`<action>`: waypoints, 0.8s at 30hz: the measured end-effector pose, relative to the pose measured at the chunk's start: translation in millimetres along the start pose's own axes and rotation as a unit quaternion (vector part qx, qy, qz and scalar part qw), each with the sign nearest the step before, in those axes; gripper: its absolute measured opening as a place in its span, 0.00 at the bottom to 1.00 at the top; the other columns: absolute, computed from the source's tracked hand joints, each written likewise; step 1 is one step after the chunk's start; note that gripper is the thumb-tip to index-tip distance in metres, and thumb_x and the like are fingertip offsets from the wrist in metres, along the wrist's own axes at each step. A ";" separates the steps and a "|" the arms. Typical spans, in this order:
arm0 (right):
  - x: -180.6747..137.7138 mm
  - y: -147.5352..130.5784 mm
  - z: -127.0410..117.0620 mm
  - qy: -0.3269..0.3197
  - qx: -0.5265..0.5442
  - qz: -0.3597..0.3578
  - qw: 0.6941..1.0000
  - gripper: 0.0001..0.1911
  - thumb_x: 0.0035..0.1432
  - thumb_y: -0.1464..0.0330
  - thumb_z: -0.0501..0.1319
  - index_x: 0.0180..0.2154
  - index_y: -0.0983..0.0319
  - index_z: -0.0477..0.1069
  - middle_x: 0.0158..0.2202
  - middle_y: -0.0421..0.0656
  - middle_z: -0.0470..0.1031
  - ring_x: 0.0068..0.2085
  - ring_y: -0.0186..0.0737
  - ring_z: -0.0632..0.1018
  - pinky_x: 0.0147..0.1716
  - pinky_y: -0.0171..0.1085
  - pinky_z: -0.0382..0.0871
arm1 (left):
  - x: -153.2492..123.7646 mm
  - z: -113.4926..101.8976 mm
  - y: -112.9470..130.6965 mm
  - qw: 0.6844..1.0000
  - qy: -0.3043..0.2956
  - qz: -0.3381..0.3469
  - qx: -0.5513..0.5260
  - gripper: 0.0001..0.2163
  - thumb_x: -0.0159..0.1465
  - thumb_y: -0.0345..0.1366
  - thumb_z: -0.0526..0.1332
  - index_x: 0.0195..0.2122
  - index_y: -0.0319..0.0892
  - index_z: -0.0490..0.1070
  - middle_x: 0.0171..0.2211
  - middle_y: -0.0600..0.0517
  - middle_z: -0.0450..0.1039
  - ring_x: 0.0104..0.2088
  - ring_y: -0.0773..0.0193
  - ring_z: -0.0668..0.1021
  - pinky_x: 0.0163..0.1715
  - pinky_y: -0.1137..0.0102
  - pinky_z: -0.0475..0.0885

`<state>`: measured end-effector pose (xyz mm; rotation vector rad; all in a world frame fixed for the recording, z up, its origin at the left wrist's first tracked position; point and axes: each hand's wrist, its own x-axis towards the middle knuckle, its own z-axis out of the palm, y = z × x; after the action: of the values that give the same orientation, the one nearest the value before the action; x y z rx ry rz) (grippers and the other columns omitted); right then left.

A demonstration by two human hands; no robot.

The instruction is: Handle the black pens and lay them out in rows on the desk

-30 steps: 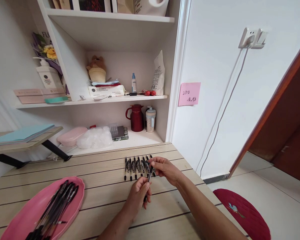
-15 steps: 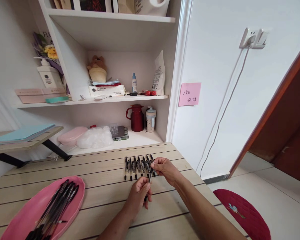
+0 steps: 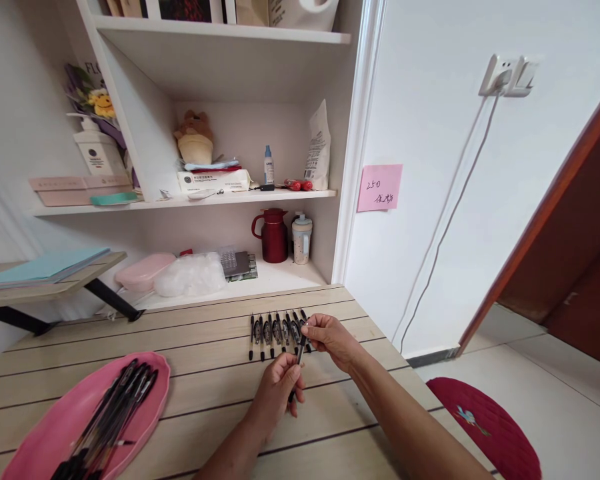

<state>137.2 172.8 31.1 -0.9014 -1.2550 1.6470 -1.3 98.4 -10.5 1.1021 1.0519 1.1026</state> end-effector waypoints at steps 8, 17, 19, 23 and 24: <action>-0.3 -1.4 -1.8 -0.005 0.004 0.002 1.000 0.12 0.37 0.65 0.65 0.24 0.63 0.65 0.17 0.34 0.63 0.16 0.24 0.60 0.15 0.28 0.46 | 2.6 -1.9 -1.4 1.000 -0.001 -0.014 0.002 0.16 0.51 0.47 0.59 0.34 0.40 0.62 0.20 0.57 0.64 0.16 0.73 0.67 0.09 0.82 0.56; -0.1 -1.0 -1.8 -0.017 -0.009 -0.002 1.000 0.12 0.42 0.62 0.64 0.24 0.63 0.65 0.15 0.33 0.61 0.16 0.24 0.60 0.15 0.28 0.44 | 0.2 -0.9 1.3 1.000 0.001 -0.013 -0.001 0.15 0.52 0.46 0.58 0.34 0.40 0.63 0.20 0.57 0.64 0.17 0.73 0.67 0.10 0.81 0.57; -0.6 -1.9 -2.4 -0.017 -0.013 -0.003 1.000 0.12 0.42 0.62 0.63 0.25 0.64 0.67 0.17 0.34 0.63 0.16 0.24 0.61 0.15 0.28 0.45 | 0.2 -1.2 1.1 1.000 -0.005 -0.015 -0.002 0.15 0.52 0.46 0.58 0.34 0.40 0.63 0.20 0.57 0.64 0.16 0.73 0.68 0.10 0.81 0.57; 0.8 1.1 -2.5 -0.007 -0.018 -0.008 1.000 0.12 0.40 0.64 0.65 0.23 0.64 0.66 0.16 0.33 0.61 0.16 0.24 0.60 0.16 0.28 0.46 | -0.8 -1.0 0.1 1.000 0.002 -0.011 -0.007 0.15 0.53 0.46 0.57 0.35 0.40 0.63 0.20 0.57 0.64 0.17 0.73 0.67 0.10 0.81 0.57; 1.4 2.2 -2.3 -0.005 -0.021 -0.010 1.000 0.12 0.40 0.63 0.65 0.22 0.64 0.65 0.15 0.33 0.60 0.16 0.24 0.60 0.16 0.28 0.46 | -1.2 -0.8 0.0 1.000 0.003 -0.011 -0.007 0.15 0.54 0.46 0.57 0.35 0.40 0.64 0.20 0.57 0.64 0.17 0.73 0.67 0.10 0.81 0.57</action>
<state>138.3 174.6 28.3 -0.9042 -1.3060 1.6163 -2.3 97.3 -10.5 1.0740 1.0565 1.0958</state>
